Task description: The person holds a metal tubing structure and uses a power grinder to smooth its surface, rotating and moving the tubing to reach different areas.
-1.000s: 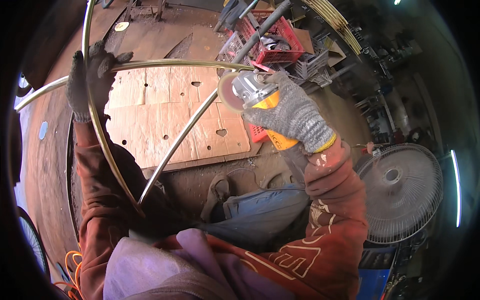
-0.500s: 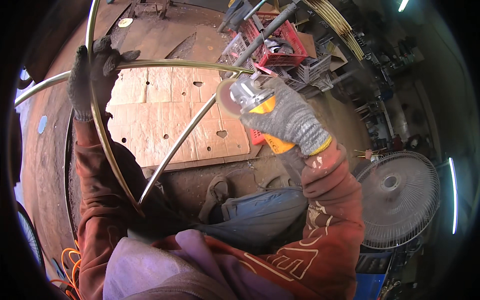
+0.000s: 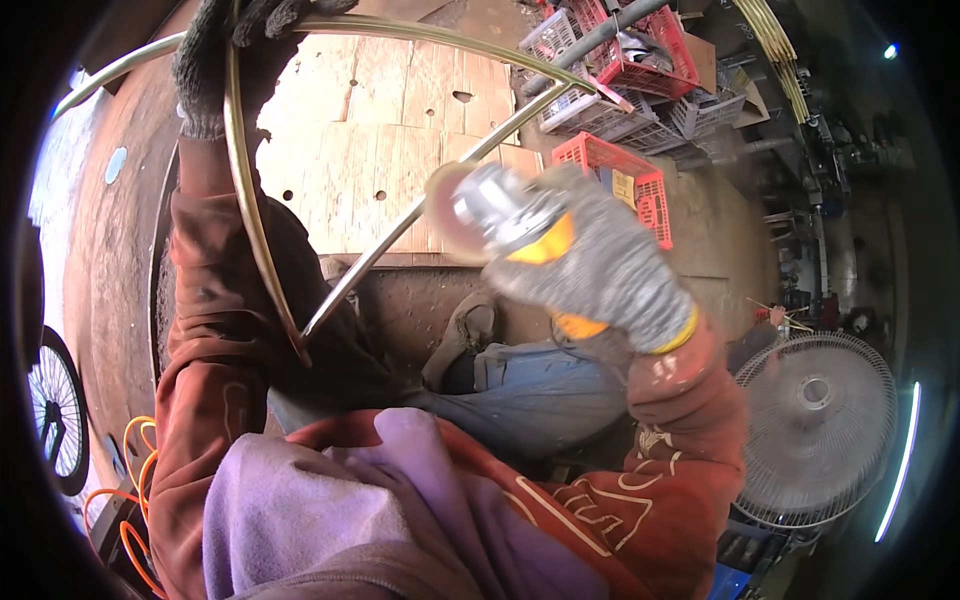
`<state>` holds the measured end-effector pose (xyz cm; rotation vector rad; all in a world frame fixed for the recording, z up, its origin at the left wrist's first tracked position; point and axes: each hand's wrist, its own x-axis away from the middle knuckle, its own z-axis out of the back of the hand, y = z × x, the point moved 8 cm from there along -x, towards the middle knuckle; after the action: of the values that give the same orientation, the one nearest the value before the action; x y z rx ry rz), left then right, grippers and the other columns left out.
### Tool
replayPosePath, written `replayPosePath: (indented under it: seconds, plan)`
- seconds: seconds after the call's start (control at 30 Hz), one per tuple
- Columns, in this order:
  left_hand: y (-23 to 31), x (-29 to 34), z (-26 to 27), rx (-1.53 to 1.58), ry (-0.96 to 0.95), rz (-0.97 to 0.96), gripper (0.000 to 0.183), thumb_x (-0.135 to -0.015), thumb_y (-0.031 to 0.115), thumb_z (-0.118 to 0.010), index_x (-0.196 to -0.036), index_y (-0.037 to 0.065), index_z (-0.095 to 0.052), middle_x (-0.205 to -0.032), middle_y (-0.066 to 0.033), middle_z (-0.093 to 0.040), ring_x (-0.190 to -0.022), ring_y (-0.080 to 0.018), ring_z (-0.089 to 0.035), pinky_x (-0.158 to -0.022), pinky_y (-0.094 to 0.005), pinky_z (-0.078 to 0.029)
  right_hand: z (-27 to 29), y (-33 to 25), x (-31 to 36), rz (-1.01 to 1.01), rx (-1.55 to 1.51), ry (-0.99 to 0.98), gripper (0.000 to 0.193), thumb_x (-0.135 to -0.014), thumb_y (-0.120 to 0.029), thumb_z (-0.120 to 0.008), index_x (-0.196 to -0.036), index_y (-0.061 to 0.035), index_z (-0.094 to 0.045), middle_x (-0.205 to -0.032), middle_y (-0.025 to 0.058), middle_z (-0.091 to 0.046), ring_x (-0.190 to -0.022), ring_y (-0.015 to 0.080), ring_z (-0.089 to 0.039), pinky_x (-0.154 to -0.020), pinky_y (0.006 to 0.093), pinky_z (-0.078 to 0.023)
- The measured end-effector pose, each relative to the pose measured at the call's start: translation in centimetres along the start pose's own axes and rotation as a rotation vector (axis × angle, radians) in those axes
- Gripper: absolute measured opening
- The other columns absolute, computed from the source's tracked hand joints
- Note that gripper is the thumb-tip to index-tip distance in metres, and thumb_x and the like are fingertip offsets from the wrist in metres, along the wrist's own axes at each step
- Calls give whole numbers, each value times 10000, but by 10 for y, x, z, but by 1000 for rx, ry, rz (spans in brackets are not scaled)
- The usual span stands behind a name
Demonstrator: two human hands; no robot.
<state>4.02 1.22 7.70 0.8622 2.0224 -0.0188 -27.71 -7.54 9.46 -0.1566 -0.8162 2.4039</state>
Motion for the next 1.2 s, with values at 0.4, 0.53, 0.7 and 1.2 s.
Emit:
replayPosePath:
  seconds: [0.4, 0.53, 0.7, 1.2]
  plan:
    - [-8, 34, 128, 292, 349, 109, 435, -1010, 398, -598, -1216, 14, -590, -1032, -122, -516, -790, -259, -650, -892, -478, -566, 70, 50, 78, 18, -156, 404, 572, -765, -27, -837, -1266, -31, -561, -1143, 103, -682, -952, 163, -698, -812, 320, -591]
    - [-42, 28, 132, 789, 276, 259, 574, -1007, 339, -550, -1355, -110, -469, -1366, -365, -464, -1089, -394, -587, -920, -475, -485, 139, 109, 108, 9, -30, 732, 610, -754, -58, -873, -1271, -9, -554, -1133, 108, -671, -890, 151, -682, -743, 294, -580]
    - [-112, 17, 119, 968, 505, -46, 620, -1089, 432, -396, -1270, -157, -469, -1136, -325, -575, -1065, -445, -563, -1161, -661, -337, 197, 170, 135, -127, 9, 993, 622, -747, -76, -901, -1256, 8, -553, -1037, 102, -683, -781, 138, -668, -665, 287, -567]
    - [-191, 90, 111, 990, 843, 120, 522, -1053, 403, -477, -1208, -95, -487, -1016, -215, -535, -997, -371, -546, -1108, -601, -386, 266, 203, 180, -36, 179, 1356, 714, -725, -136, -939, -1261, 52, -507, -1048, 138, -666, -836, 199, -676, -804, 364, -591]
